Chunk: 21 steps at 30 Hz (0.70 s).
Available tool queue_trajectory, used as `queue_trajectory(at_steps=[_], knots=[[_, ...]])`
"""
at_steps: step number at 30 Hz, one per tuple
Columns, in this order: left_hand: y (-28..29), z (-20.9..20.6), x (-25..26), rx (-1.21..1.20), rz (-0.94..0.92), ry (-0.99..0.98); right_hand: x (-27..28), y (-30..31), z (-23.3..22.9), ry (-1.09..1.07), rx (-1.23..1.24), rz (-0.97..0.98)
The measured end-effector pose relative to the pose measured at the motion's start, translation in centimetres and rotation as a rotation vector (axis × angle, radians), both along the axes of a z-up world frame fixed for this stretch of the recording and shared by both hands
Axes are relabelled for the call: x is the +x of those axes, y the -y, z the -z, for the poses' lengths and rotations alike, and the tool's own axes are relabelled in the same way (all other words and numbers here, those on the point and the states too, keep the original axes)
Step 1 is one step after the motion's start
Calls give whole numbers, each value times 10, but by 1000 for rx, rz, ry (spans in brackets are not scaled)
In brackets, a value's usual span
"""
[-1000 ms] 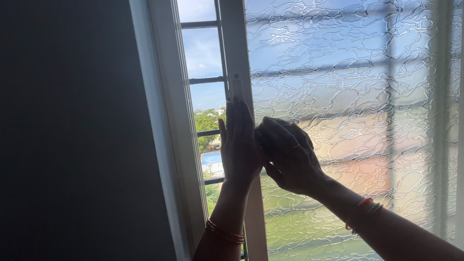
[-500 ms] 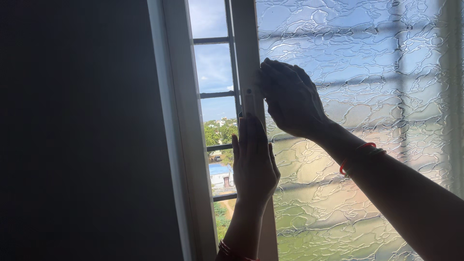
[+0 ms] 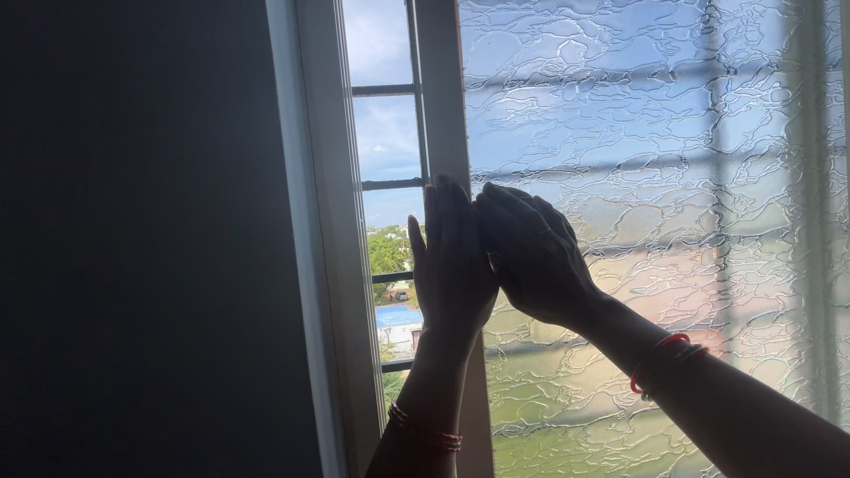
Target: The person cleans a textured glass window pane using a cloth. They wipe the surface in vertical and horizontal motions, covering the entire area of the glass. The person also wipes the metal window frame and the security bars visible outside the window.
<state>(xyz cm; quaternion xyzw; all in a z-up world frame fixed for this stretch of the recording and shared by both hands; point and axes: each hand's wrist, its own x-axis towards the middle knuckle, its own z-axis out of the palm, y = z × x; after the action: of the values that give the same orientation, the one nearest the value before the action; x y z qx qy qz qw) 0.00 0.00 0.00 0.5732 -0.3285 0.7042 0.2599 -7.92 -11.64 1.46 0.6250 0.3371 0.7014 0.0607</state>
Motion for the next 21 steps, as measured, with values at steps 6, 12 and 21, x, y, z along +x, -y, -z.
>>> queue_trajectory(at_steps=[6, 12, 21], knots=[[1, -71, 10, 1, -17, 76, -17, 53, -12, 34, -181, 216], [1, -66, 20, -8, 102, 128, 10, 84, -72, 271, 32, 154], [-6, -63, 18, -42, 255, 137, 66, 16, -183, 398, 52, 147]])
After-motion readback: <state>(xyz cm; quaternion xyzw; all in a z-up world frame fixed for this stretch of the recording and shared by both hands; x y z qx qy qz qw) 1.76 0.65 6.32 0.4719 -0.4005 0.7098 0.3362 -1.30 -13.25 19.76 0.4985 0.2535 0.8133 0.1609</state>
